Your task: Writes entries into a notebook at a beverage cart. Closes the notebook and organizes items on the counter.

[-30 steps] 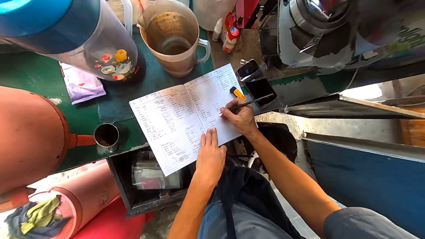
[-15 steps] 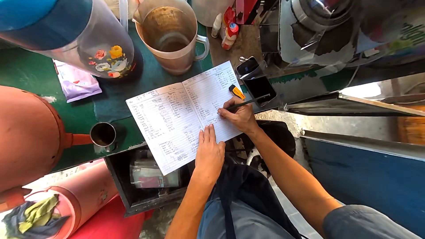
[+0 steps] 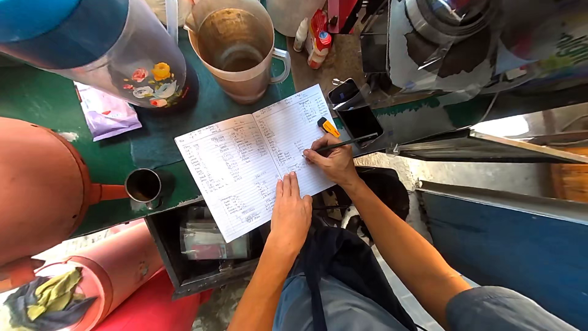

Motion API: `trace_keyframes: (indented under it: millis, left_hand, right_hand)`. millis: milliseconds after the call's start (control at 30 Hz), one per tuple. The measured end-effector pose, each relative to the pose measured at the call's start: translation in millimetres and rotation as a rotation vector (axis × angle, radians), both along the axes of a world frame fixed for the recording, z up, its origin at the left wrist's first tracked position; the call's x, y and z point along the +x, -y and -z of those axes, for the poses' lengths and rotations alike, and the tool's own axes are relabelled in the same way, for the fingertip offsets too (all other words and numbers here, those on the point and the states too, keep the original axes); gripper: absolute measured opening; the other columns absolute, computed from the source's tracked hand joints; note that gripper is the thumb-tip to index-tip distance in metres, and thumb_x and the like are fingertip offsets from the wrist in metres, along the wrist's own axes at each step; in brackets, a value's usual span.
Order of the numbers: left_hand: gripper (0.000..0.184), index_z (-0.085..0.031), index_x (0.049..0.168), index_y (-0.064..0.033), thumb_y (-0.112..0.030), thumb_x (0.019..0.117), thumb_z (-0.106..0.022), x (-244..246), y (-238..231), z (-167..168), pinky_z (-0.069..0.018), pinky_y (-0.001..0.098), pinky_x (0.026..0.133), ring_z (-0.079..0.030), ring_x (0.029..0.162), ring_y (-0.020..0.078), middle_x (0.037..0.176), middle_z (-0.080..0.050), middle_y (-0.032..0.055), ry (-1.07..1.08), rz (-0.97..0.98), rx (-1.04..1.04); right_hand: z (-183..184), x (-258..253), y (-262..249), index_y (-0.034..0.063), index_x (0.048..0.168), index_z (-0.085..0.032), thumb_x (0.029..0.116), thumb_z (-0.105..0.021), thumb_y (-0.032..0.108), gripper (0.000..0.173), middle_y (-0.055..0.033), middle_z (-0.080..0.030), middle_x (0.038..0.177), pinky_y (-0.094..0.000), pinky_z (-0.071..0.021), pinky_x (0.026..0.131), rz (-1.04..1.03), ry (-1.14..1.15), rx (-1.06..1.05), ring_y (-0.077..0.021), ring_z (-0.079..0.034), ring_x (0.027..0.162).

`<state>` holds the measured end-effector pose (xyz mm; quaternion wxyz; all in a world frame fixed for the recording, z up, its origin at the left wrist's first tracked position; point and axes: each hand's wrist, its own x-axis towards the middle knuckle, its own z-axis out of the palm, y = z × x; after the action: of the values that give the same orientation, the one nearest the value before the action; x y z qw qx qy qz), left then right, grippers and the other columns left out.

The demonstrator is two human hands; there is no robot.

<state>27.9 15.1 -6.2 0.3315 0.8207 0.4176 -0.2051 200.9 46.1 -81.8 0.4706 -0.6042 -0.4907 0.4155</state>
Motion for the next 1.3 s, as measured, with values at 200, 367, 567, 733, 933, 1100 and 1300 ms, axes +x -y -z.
trace_keyframes:
  millis: [200, 367, 567, 733, 933, 1100, 1300]
  left_hand:
    - [0.029, -0.071, 0.123, -0.0053, -0.020, 0.1062, -0.052, -0.3, -2.4, -1.8, -0.0152, 0.0567, 0.126, -0.023, 0.154, 0.0443, 0.161, -0.030, 0.0319, -0.008, 0.012, -0.027]
    - [0.029, -0.070, 0.124, -0.0057, -0.020, 0.1061, -0.052, -1.0, -3.8, -2.8, -0.0143, 0.0563, 0.126, -0.022, 0.155, 0.0437, 0.162, -0.028, 0.0318, -0.018, 0.029, -0.030]
    - [0.029, -0.071, 0.123, -0.0052, -0.020, 0.1058, -0.052, -1.6, -3.7, -2.6, -0.0158, 0.0557, 0.126, -0.021, 0.155, 0.0434, 0.162, -0.028, 0.0313, -0.018, 0.026, -0.027]
    - [0.031, -0.070, 0.124, -0.0053, -0.022, 0.1062, -0.052, -1.9, -5.4, -3.8, -0.0150, 0.0540, 0.127, -0.020, 0.156, 0.0420, 0.163, -0.027, 0.0301, -0.026, 0.031, -0.034]
    - [0.030, -0.071, 0.122, -0.0039, -0.022, 0.1058, -0.053, -0.6, -5.9, -4.6, -0.0146, 0.0548, 0.127, -0.020, 0.156, 0.0422, 0.163, -0.027, 0.0302, -0.026, 0.027, -0.031]
    - [0.032, -0.069, 0.126, -0.0042, -0.021, 0.1069, -0.050, 2.7, -7.7, -8.1, -0.0136, 0.0545, 0.127, -0.017, 0.156, 0.0418, 0.165, -0.023, 0.0293, -0.075, 0.046, -0.045]
    - [0.024, -0.073, 0.114, -0.0037, -0.019, 0.1022, -0.059, -20.7, 8.9, -25.1, -0.0400, 0.0483, 0.116, -0.052, 0.138, 0.0335, 0.146, -0.057, 0.0196, 0.196, -0.210, 0.061]
  right_hand:
    - [-5.2, 2.3, 1.9, 0.0074, 0.092, -0.062, 0.0889, -0.077, 0.007, 0.015, -0.0034, -0.067, 0.074, -0.0246, -0.0561, 0.050, -0.002, 0.000, -0.025, -0.0101, -0.063, 0.056]
    - [-7.4, 2.4, 5.3, 0.0080, 0.094, -0.062, 0.0890, -0.078, 0.007, 0.017, -0.0037, -0.068, 0.074, -0.0245, -0.0566, 0.051, 0.018, 0.005, -0.043, -0.0101, -0.065, 0.057]
    - [-6.3, 1.0, 2.3, 0.0082, 0.092, -0.064, 0.0888, -0.079, 0.009, 0.015, -0.0036, -0.068, 0.075, -0.0266, -0.0570, 0.051, 0.028, 0.024, -0.036, -0.0111, -0.065, 0.058]
    - [-5.7, 0.7, -0.4, 0.0078, 0.090, -0.063, 0.0889, -0.078, 0.009, 0.015, -0.0034, -0.069, 0.074, -0.0279, -0.0590, 0.053, 0.054, 0.026, -0.026, -0.0118, -0.067, 0.058]
    - [-6.3, 1.1, -2.3, 0.0072, 0.091, -0.065, 0.0896, -0.078, 0.011, 0.013, -0.0035, -0.071, 0.075, -0.0302, -0.0614, 0.057, 0.066, -0.010, -0.028, -0.0128, -0.069, 0.061]
    - [0.4, 0.1, -4.6, 0.0074, 0.086, -0.063, 0.0879, -0.075, 0.011, 0.013, -0.0024, -0.065, 0.069, -0.0294, -0.0553, 0.052, 0.092, 0.053, 0.016, -0.0117, -0.063, 0.055]
    - [-14.2, 8.6, -7.2, 0.0034, 0.096, -0.065, 0.0926, -0.069, 0.018, 0.016, -0.0047, -0.066, 0.072, -0.0323, -0.0569, 0.059, -0.040, 0.095, -0.133, -0.0131, -0.064, 0.060]
